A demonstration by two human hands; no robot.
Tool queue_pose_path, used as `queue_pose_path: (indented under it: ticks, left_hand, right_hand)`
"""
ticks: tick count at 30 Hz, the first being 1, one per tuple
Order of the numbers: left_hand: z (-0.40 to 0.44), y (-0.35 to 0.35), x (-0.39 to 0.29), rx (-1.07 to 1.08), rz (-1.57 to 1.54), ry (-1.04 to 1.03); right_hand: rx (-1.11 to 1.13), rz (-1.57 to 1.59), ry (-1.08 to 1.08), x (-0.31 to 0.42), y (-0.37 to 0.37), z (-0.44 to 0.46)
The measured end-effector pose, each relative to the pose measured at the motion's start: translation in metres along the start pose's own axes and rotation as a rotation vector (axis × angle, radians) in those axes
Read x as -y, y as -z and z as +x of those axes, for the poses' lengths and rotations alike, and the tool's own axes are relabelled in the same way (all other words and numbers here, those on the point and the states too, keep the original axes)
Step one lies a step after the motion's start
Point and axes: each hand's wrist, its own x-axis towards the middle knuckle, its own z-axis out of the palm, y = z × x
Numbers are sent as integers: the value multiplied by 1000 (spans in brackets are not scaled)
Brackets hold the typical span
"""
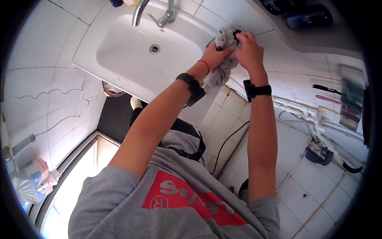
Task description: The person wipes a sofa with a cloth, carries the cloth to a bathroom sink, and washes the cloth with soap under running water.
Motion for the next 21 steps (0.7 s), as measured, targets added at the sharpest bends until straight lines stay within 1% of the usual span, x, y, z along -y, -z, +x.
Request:
queue_pose_path:
  ticks: [2,5,8,11,14,17,20,21]
  left_hand:
    - [-2,2,-1,-15,36,-15]
    - [-12,6,-8,1,-14,37]
    - [-14,12,-4,16,14,41]
    - [-30,17,-19,14,37,70]
    - [-40,31,-15,30,43,104]
    - [-64,51,-25,23,99,167]
    - [-94,74,-45,88,89,276]
    - [-103,83,-49,143,99,276]
  right_hand:
    - [-13,-19,27,-2,0,0]
    - [-100,104,72,-10,-6,-5]
    - [-315,217,129,-11,-9,-16]
    - [-479,313,164,-2,-2,-36]
    - [-414,515,51,10,-4,-65]
    - [-271,759,-117,13,-31,-91]
    - [-88,1151,-327,31,-54,-108]
    - [-36,1239,-331,37,-60,-110]
